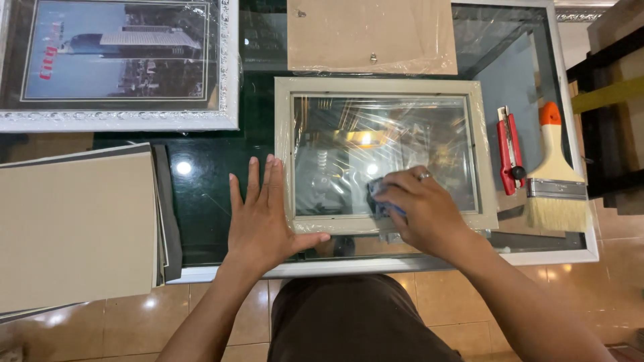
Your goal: Cleaning a picture frame by brushing away dust and wiping the glass surface with a cloth.
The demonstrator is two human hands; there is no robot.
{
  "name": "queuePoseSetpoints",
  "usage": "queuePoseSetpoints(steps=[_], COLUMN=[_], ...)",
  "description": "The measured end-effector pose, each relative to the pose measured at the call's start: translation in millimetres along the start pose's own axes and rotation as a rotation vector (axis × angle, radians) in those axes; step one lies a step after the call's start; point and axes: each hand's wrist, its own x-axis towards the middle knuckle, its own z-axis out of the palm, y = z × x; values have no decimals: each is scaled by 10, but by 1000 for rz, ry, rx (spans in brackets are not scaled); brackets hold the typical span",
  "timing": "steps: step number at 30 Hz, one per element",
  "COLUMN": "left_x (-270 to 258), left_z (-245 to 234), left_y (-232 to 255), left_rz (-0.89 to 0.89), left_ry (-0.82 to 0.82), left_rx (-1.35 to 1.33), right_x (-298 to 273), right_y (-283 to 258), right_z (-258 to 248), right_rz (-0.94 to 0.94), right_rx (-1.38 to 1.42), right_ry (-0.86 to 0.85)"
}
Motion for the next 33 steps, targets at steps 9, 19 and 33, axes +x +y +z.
queuePoseSetpoints(steps=[9,19,33], left_x=[-15,5,-11], left_z=[0,43,76], left_y=[-10,-12,-47], left_rz=[16,-14,32], left_ry=[-11,-46,1], left_rx=[-8,0,26], right_x=[735,-271,433], right_y=[906,509,1314], right_z=[-217,-324,-264], right_rz=[145,128,302], right_rx=[-65,-65,-198], right_ry=[99,151,262])
